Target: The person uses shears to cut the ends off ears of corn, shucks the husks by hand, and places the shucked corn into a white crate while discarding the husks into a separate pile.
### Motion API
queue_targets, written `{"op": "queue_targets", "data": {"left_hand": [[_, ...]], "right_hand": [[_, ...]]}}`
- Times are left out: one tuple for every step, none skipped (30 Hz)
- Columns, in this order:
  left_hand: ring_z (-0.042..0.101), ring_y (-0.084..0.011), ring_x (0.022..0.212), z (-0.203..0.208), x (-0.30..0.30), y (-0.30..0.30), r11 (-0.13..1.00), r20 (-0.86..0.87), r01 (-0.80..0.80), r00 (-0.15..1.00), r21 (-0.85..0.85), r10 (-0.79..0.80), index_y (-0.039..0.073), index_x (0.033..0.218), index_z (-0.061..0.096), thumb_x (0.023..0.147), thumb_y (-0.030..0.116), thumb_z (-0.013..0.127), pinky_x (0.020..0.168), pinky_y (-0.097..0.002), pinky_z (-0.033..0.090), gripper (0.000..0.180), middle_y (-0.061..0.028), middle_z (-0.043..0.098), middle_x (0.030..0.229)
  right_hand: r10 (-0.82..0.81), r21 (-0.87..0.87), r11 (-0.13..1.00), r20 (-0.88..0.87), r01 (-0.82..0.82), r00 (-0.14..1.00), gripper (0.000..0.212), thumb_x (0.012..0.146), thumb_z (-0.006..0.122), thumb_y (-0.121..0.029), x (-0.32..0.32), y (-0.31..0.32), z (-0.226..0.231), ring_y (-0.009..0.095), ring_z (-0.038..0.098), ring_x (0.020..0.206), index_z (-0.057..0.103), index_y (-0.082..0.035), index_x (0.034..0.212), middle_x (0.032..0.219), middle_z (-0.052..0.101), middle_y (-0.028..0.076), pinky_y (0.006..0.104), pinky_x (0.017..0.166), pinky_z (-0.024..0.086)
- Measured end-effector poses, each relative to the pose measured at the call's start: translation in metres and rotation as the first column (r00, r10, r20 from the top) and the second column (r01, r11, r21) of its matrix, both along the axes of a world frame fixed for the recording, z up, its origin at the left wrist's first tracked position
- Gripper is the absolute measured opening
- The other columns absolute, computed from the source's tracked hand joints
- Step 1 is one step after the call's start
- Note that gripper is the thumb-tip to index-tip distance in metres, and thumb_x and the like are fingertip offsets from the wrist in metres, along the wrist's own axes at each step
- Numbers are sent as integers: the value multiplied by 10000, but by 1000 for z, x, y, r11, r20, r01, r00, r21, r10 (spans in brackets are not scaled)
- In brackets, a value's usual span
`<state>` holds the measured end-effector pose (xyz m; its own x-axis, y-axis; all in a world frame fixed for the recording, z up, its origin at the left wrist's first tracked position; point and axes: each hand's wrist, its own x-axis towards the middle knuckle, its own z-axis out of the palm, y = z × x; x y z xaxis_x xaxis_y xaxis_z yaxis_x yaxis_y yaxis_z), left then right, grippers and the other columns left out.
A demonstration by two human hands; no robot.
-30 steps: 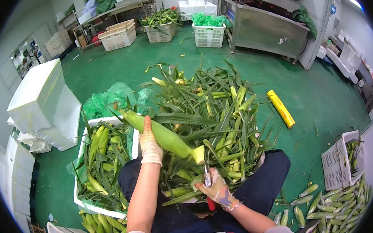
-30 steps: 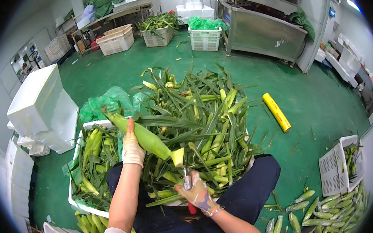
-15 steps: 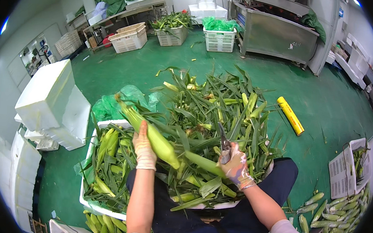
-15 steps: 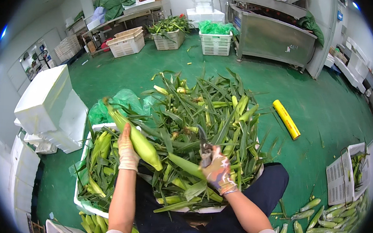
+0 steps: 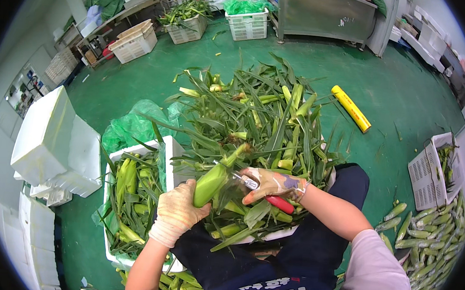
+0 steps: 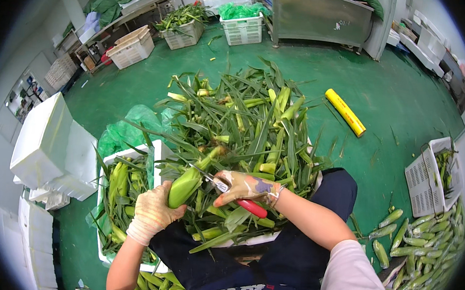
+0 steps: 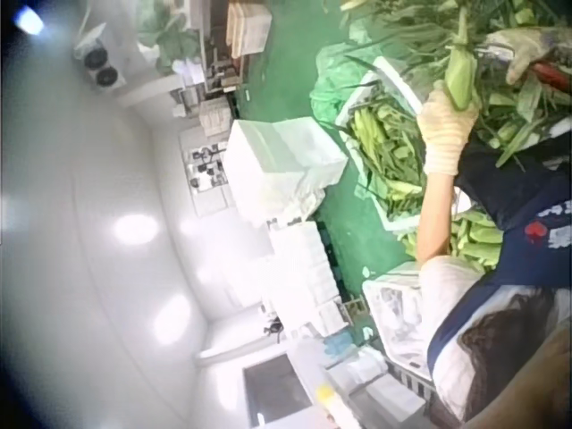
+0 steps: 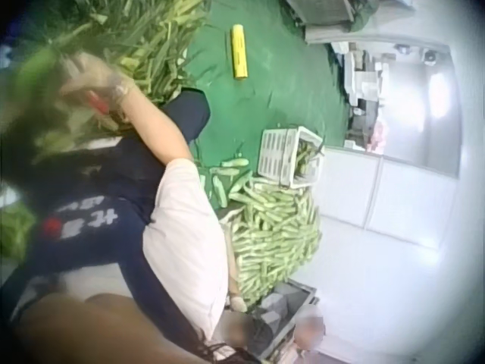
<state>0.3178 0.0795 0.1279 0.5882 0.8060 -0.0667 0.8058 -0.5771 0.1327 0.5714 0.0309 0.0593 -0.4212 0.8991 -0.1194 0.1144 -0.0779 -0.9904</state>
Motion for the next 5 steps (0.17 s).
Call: {"op": "queue_targets", "data": {"left_hand": [[660,-328,814,-4,-4,1,999,25,22,999,-35,-21,70,1021,568,684,408,742,723,-411,527,508,-153,665,877],[660,-328,819,-5,-7,4,997,58,44,997,-58,-41,70,1028,569,682,410,744,728,-409,526,516,-153,667,885],[660,-328,825,-6,-9,7,995,88,67,994,-80,-59,70,1036,569,680,412,746,733,-408,526,524,-154,668,893],[660,-334,859,-2,-10,6,984,182,35,983,-176,-3,67,1091,563,687,422,749,759,-400,524,570,-175,672,928],[663,-332,892,-5,-18,11,962,256,6,964,-272,67,91,1180,538,698,429,757,790,-376,525,628,-197,671,967]], "right_hand": [[-16,-109,994,-128,2,992,502,767,791,-227,-1,-8,-10,122,541,738,513,-8,1124,841,555,39,276,643,471],[-43,-203,979,-244,-7,969,450,781,776,-199,-4,-16,-22,119,558,685,514,-7,1092,792,567,37,277,598,477],[-80,-294,955,-358,-31,930,398,795,762,-172,-10,-24,-27,116,575,633,514,-5,1059,744,578,36,278,552,484],[-217,-357,933,-461,44,861,315,828,716,-136,-17,-37,-30,141,571,538,517,-34,1050,638,547,26,307,473,485],[-346,-438,895,-567,83,748,331,849,691,-148,-25,-47,-31,137,588,572,494,-59,1099,668,571,42,302,540,539]]}}
